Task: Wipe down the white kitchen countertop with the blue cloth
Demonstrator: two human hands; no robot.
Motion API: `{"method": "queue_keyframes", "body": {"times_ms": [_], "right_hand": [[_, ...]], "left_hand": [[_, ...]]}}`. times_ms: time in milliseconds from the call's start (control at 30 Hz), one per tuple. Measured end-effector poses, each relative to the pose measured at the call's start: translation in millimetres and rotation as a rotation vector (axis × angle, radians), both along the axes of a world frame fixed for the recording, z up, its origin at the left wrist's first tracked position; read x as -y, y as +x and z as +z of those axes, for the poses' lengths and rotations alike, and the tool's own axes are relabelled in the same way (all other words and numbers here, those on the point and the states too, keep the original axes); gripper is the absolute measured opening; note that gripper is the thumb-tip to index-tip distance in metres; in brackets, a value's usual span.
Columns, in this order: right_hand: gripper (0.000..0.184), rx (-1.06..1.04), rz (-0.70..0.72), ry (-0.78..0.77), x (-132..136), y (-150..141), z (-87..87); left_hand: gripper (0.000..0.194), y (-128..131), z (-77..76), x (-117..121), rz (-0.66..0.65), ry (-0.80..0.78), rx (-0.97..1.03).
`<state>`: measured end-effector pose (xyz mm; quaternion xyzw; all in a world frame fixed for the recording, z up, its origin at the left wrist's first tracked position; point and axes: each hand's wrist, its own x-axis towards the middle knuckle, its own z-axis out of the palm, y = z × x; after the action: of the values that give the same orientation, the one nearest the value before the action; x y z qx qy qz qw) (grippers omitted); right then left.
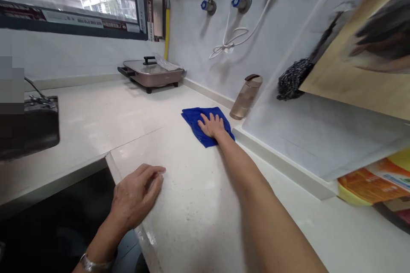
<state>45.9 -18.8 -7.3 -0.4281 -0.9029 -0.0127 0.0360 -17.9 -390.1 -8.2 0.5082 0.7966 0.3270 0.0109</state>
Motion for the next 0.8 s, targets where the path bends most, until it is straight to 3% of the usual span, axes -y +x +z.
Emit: {"method": "queue_keyframes", "body": {"times_ms": [233,333,433,533,633,800], "right_hand": [[0.072,-0.021,-0.155,-0.037,-43,-20,8.7],[0.072,-0.052,-0.167,-0.050,-44,-48,10.9],[0.073,-0.075,-0.074,-0.065,-31,-88,9.7],[0.074,-0.090,0.067,-0.078,0,-128,5.7],[0.073,-0.092,0.198,-0.096,52,-157,2.8],[0.068,-0.039,0.495,-0.091,158,-163,3.6]], "left_hand": [[0.022,1,-11.3,2,-0.057,0.158,-0.116],[0.021,2,-13.6,1,-0.085,0.199,-0.116],[0.020,2,-13.6,0,-0.086,0.201,-0.062],[0.021,2,-11.5,0,-0.079,0.181,-0.003],[0.023,4,-9.2,1,-0.033,0.165,0.013],[0.027,9,-8.3,0,0.099,0.193,-0.127]]}}
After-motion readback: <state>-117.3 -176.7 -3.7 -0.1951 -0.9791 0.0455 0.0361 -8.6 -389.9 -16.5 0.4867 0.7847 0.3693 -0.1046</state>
